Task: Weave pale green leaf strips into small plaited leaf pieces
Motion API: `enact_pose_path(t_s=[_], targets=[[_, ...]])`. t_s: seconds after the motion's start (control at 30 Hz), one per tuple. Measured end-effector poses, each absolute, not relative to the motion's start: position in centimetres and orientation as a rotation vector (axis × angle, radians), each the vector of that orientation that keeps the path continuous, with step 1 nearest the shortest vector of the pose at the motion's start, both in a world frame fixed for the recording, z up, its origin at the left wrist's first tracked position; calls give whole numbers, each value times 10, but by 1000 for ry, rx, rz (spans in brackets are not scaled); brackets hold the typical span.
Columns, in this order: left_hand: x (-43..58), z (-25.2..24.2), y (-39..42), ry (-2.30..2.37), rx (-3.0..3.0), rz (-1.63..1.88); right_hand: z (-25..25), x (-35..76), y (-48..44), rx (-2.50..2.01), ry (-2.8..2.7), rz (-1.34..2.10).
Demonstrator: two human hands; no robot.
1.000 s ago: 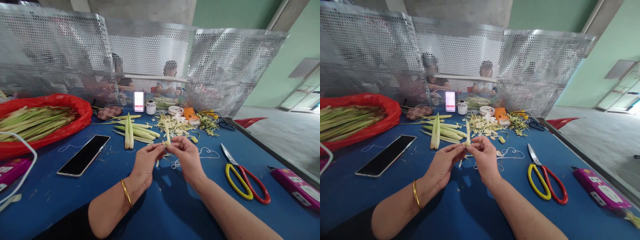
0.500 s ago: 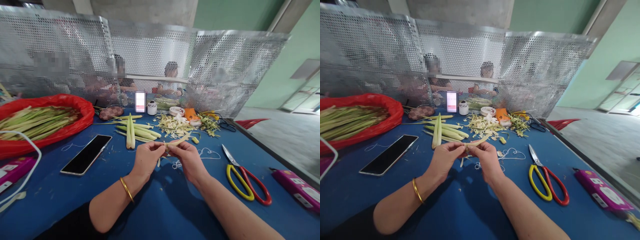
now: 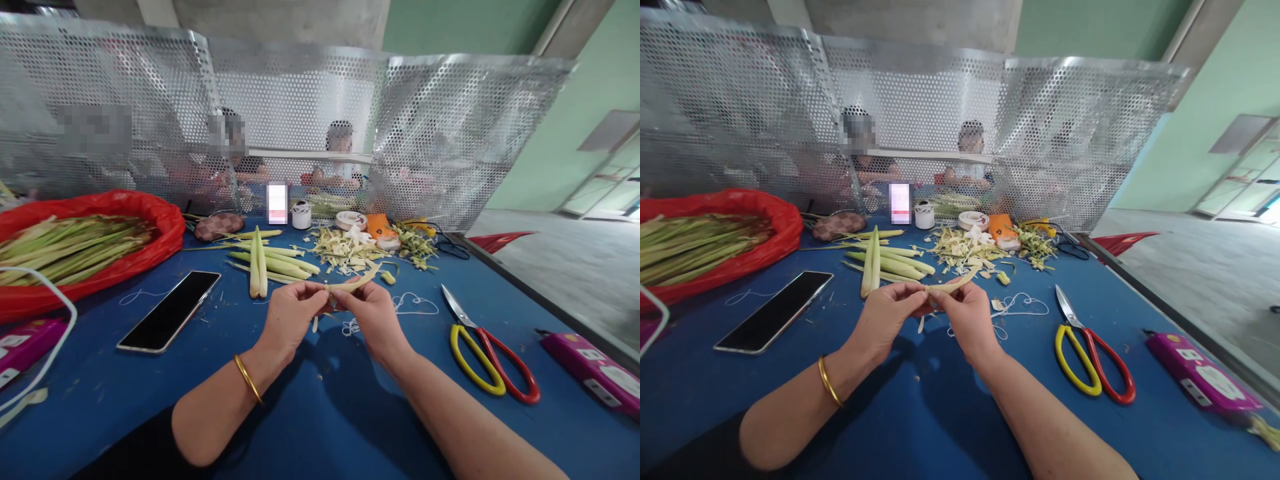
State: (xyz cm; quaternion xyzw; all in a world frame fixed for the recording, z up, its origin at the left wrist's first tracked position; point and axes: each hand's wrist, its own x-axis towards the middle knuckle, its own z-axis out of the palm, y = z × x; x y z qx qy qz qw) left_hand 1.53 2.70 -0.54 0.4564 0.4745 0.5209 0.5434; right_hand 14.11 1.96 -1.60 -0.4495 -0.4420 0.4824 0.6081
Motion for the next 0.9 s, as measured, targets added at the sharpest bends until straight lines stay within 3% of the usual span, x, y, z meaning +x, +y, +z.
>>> enact_pose_path(t_s=[0.47,0.7,0.83,0.9], targets=[[13,-2,30,1160,1046,1198,-13,152,25,-1108,-1023,1017],[10,2,30,1133,887,1214,9,206,-3,-1522,-1437,221],[7,3,31,1128,814,1222,-27,271,-48,-2041,-1698,-314],[6,2,31,1112,808,1224,-53,302,-65,-2198,-1779,-376]])
